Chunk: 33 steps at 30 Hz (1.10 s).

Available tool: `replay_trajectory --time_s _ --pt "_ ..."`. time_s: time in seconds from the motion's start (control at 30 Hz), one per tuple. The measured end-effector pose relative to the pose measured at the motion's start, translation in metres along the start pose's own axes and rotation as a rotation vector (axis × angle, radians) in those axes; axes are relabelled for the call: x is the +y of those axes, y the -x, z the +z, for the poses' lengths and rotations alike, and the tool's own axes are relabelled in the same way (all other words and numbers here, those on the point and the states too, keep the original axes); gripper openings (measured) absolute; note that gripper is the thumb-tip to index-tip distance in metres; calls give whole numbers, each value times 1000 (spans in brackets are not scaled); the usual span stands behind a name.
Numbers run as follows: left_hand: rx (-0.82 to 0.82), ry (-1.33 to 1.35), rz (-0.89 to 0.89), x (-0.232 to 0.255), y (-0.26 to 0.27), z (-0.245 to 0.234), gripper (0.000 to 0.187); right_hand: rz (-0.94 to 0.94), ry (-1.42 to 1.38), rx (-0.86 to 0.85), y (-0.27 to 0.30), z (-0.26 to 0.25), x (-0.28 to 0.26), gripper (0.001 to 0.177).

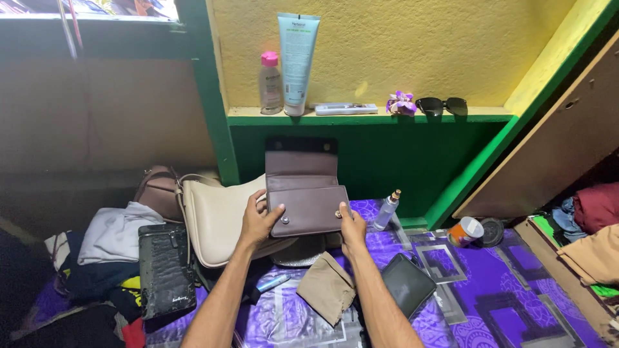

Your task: The person picks up a brown quilted handbag from a pile of items on a bed, opens it, and wipes the exterior and interior with a cloth. The person repeatedly sprays a liquid onto the bag and continues wiping different sections, including the flap and inner compartments.

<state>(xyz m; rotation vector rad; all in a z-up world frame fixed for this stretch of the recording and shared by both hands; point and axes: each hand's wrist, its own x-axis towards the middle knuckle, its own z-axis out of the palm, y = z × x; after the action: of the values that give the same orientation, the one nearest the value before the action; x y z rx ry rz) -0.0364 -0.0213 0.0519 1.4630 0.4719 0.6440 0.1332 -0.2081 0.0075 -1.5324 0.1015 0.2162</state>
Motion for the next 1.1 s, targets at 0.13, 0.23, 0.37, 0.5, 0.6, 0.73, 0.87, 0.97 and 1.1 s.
replay_trajectory --time_s 0.13,0.23,0.37,0.5,0.6,0.73,0.87,0.97,1.1 --pt "36 18 -21 -27 -14 -7 83 54 -110 -154 9 -20 -19 39" --pt "60 11 -14 -33 -18 -6 76 -34 86 -160 24 -39 -37 48" --pt "66 39 -5 -29 -14 -5 72 -204 302 197 11 -70 -32 43" --pt "64 12 -5 -23 -10 -5 72 -356 376 499 -4 -98 -34 55" --pt "65 4 -28 -20 -7 -6 72 -381 447 486 -25 -112 -33 81" --pt "71 -58 -32 -33 -14 -7 69 -275 512 245 -40 -120 -48 105" --pt "66 -203 -58 -27 -4 -6 67 -332 609 120 -38 -115 -51 62" --pt "81 -245 -72 -24 2 -5 64 -351 550 97 -3 -111 -65 50" --pt "86 -203 -40 -34 -3 -3 62 -305 366 191 -23 -111 -46 47"
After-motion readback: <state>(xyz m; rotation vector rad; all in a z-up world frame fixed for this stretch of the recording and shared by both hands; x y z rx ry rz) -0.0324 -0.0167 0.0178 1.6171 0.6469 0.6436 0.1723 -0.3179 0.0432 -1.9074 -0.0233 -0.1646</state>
